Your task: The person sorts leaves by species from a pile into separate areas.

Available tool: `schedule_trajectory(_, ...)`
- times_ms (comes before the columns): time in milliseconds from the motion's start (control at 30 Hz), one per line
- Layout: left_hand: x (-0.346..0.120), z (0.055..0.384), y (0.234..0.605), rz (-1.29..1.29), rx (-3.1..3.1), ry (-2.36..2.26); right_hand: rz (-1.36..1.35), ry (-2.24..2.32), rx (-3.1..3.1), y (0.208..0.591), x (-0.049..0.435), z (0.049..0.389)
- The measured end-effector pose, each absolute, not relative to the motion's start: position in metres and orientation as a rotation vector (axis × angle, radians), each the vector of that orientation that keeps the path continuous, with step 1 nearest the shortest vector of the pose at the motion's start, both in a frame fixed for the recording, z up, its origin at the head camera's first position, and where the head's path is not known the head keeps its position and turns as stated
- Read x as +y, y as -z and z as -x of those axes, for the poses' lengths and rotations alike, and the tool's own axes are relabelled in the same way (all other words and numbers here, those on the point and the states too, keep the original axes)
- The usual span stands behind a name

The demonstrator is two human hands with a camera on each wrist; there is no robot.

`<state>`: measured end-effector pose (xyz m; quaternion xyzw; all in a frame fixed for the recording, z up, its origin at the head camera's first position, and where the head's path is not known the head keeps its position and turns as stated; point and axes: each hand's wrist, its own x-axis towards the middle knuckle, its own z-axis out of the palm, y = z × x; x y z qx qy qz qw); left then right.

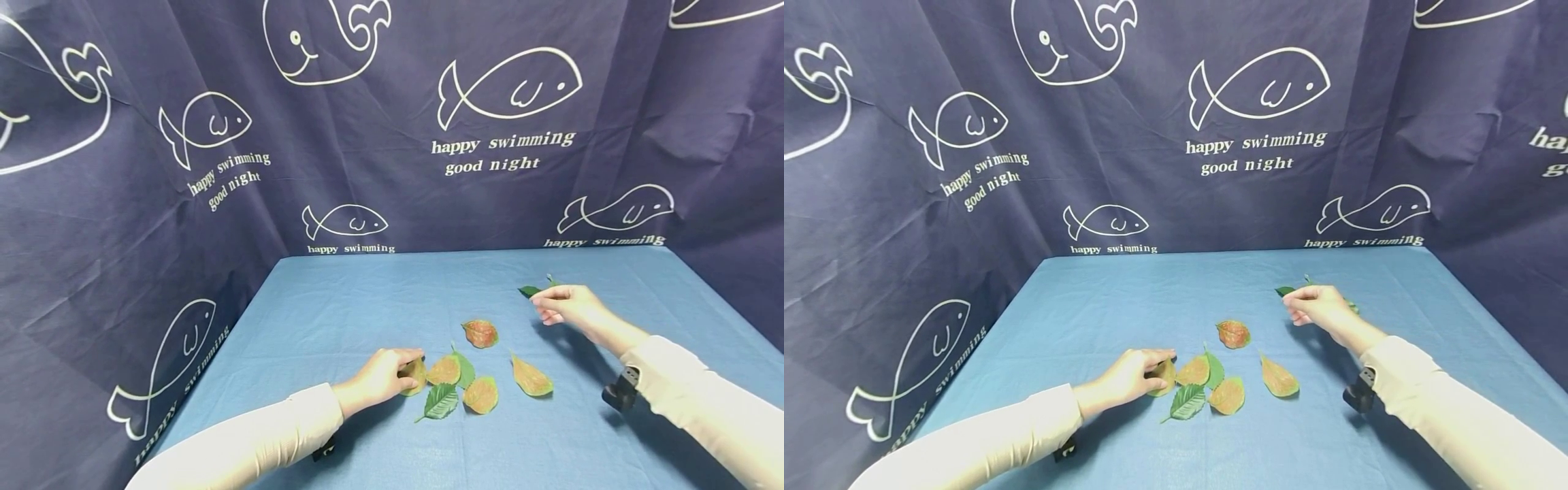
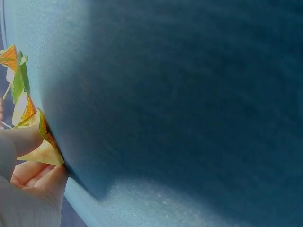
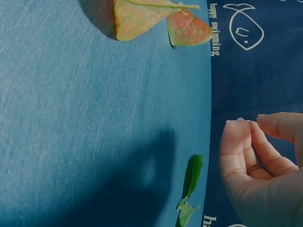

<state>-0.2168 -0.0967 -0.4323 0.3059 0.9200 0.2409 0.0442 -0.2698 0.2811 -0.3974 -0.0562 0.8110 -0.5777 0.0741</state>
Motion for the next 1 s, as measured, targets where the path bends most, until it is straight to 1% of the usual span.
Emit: schedule_trajectory(1000, -0.097, 0.219, 0.438, -0.951, 2.824, -0.729, 0.234, 1.771, 2.327, 0.405, 0.258, 0.271)
